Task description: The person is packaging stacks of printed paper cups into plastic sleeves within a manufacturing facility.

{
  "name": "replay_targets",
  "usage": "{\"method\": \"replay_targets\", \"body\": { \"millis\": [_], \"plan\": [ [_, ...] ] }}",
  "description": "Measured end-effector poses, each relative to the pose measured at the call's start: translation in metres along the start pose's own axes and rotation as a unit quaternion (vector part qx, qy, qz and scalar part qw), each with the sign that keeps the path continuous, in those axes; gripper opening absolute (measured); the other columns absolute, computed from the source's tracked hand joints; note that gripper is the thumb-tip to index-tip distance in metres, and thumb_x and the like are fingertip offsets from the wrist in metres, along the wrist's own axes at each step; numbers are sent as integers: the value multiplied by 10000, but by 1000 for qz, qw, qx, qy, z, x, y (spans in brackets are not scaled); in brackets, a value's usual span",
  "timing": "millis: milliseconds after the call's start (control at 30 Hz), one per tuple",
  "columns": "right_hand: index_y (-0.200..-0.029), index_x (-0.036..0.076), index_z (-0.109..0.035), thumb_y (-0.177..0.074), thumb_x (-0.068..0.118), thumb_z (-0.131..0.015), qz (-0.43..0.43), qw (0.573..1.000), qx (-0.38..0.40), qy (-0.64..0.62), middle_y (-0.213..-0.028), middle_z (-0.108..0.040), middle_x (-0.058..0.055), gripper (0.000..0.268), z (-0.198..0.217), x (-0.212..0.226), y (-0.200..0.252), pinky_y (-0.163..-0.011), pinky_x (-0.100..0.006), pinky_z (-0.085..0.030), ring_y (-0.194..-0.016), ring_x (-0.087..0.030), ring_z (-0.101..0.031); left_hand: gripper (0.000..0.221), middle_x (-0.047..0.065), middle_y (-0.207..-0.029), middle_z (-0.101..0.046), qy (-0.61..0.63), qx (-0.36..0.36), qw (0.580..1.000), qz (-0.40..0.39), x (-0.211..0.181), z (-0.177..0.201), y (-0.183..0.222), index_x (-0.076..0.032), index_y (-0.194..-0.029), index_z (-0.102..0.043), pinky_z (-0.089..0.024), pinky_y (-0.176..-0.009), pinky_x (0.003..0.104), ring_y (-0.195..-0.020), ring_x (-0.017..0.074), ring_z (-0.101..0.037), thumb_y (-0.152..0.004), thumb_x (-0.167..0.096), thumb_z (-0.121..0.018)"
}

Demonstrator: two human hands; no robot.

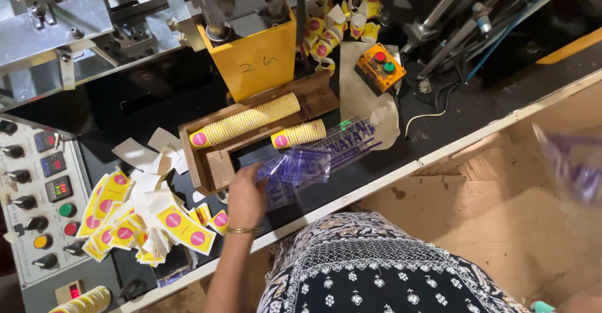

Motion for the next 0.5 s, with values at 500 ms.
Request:
{"method": "replay_targets", "body": {
  "millis": [500],
  "plan": [
    [-856,52,-793,-733,57,-872,41,988,18,145,-848,-734,-42,146,-172,56,-77,-642,-245,-503,-741,-109,-653,357,136,-1114,-709,451,191,806,-332,-218,88,23,13,-1083,-672,-522,-975,374,-1086,284,-689,-810,-176,-801]
  ]
}}
Point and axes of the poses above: each hand's wrist, its own y-axis away from the middle knuckle, its own z-axis out of the back of the hand, x = y × z, the point moved 5 cm from there along -y, towards the middle knuckle
